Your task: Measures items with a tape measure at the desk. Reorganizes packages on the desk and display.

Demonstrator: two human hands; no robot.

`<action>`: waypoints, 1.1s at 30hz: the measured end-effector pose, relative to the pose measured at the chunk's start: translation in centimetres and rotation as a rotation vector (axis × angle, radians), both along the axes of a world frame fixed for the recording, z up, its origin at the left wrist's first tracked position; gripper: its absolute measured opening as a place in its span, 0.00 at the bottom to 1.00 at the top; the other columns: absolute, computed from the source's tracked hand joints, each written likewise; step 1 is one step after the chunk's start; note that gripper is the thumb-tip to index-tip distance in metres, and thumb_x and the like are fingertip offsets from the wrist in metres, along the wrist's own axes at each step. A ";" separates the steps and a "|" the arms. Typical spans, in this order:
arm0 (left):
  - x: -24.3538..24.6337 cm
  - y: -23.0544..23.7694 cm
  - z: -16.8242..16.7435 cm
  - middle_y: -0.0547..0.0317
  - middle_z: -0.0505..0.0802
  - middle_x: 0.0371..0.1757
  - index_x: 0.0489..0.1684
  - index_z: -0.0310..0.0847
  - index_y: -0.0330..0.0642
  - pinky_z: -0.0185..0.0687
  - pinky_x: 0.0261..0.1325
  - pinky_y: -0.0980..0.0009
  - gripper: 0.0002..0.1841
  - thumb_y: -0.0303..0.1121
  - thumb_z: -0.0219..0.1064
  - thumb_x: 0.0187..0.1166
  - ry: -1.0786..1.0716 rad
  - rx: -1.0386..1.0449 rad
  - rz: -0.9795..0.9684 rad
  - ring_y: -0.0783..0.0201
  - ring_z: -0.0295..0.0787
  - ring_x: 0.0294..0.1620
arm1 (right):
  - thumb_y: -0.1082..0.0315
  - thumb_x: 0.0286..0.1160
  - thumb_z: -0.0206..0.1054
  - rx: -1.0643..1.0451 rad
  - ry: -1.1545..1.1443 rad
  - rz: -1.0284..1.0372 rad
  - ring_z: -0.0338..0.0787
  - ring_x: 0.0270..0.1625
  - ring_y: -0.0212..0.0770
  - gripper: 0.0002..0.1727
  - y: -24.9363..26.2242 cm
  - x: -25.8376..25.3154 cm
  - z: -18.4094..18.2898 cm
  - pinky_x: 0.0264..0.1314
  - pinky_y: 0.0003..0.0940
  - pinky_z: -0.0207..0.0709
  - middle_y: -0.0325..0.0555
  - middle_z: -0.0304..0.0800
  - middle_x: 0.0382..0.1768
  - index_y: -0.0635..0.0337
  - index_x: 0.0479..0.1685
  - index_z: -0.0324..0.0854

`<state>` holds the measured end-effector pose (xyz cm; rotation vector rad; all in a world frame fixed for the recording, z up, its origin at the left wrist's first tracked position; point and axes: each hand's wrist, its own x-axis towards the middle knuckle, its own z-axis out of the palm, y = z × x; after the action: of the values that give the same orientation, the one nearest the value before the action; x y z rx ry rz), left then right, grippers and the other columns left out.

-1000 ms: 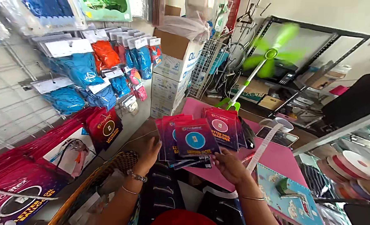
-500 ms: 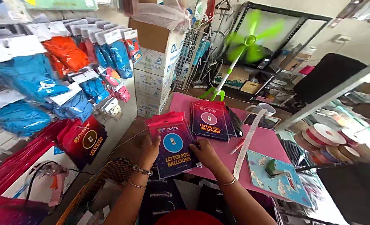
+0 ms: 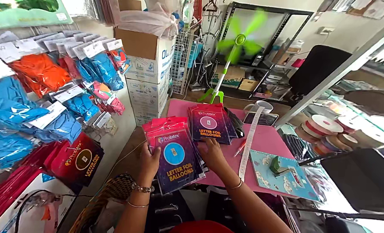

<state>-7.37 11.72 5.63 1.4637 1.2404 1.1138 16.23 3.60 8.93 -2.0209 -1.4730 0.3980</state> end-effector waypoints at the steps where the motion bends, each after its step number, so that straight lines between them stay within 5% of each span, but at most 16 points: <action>1: 0.0 0.0 0.2 0.35 0.83 0.71 0.84 0.59 0.30 0.78 0.74 0.55 0.31 0.32 0.64 0.84 0.044 -0.024 -0.006 0.52 0.83 0.71 | 0.58 0.84 0.63 -0.033 0.060 -0.011 0.80 0.74 0.62 0.27 -0.2 -0.6 -0.1 0.78 0.54 0.73 0.67 0.79 0.72 0.69 0.74 0.77; 6: 0.0 1.1 -0.6 0.34 0.75 0.79 0.88 0.54 0.32 0.74 0.79 0.53 0.36 0.37 0.66 0.84 0.001 -0.124 -0.011 0.49 0.76 0.79 | 0.56 0.84 0.64 -0.157 0.203 -0.078 0.79 0.76 0.60 0.30 0.3 -2.2 0.0 0.81 0.53 0.70 0.67 0.79 0.72 0.71 0.75 0.74; 10: -0.8 1.0 -1.0 0.39 0.83 0.73 0.85 0.62 0.34 0.81 0.72 0.59 0.28 0.38 0.59 0.90 -0.154 -0.272 -0.012 0.56 0.85 0.70 | 0.55 0.85 0.64 -0.201 0.406 -0.094 0.87 0.67 0.54 0.30 1.7 -1.9 0.4 0.74 0.53 0.76 0.63 0.87 0.65 0.69 0.78 0.72; 15: -1.9 0.8 -1.6 0.47 0.91 0.60 0.76 0.72 0.35 0.88 0.61 0.65 0.22 0.41 0.57 0.91 -0.203 -0.333 -0.025 0.64 0.92 0.56 | 0.53 0.85 0.64 -0.277 0.686 0.015 0.89 0.46 0.45 0.24 2.9 -2.9 0.4 0.55 0.45 0.83 0.57 0.89 0.47 0.69 0.58 0.82; 19: -4.2 -1.3 -1.2 0.44 0.88 0.66 0.82 0.66 0.37 0.86 0.66 0.58 0.27 0.40 0.62 0.88 -0.105 -0.335 -0.023 0.58 0.90 0.63 | 0.54 0.82 0.69 -0.284 0.697 0.158 0.89 0.59 0.50 0.30 2.4 -4.6 0.6 0.66 0.49 0.82 0.61 0.86 0.60 0.67 0.73 0.72; 22: -5.9 -3.8 -0.9 0.44 0.87 0.67 0.83 0.63 0.38 0.88 0.62 0.60 0.28 0.34 0.65 0.85 -0.166 -0.288 0.086 0.60 0.90 0.61 | 0.53 0.75 0.74 -0.239 0.567 0.299 0.80 0.72 0.61 0.35 1.9 -5.9 0.3 0.75 0.60 0.73 0.67 0.79 0.70 0.65 0.76 0.72; 24: -6.9 -5.3 -0.4 0.48 0.88 0.64 0.83 0.61 0.38 0.90 0.59 0.66 0.28 0.29 0.64 0.84 -0.277 -0.236 0.140 0.65 0.91 0.57 | 0.56 0.76 0.73 -0.237 0.627 0.403 0.84 0.68 0.55 0.34 0.9 -6.6 1.0 0.72 0.54 0.77 0.63 0.81 0.68 0.63 0.78 0.70; 27: -7.3 -6.5 0.9 0.59 0.93 0.54 0.77 0.65 0.38 0.93 0.53 0.72 0.21 0.28 0.58 0.87 -0.453 -0.165 0.172 0.72 0.94 0.50 | 0.61 0.86 0.62 -0.117 1.095 0.560 0.89 0.59 0.41 0.32 -0.5 -6.9 1.8 0.65 0.42 0.84 0.54 0.84 0.63 0.64 0.84 0.58; 30: -6.1 -6.7 2.3 0.62 0.95 0.49 0.70 0.71 0.43 0.95 0.51 0.68 0.14 0.34 0.47 0.94 -0.704 -0.171 0.169 0.70 0.96 0.48 | 0.39 0.85 0.51 0.176 1.540 0.623 0.86 0.69 0.39 0.42 -1.4 -7.2 1.2 0.71 0.42 0.81 0.46 0.84 0.71 0.61 0.89 0.51; 33: -3.6 -6.7 2.5 0.60 0.97 0.47 0.60 0.78 0.47 0.96 0.52 0.62 0.18 0.42 0.42 0.95 -1.015 -0.205 0.054 0.66 0.96 0.50 | 0.22 0.68 0.59 0.354 1.587 0.632 0.81 0.77 0.45 0.63 -2.8 -8.3 -1.2 0.76 0.46 0.77 0.49 0.75 0.81 0.60 0.93 0.41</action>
<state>-11.01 5.02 8.15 0.5364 0.6252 1.4376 7.89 0.79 7.74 -0.4180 -0.8667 1.4136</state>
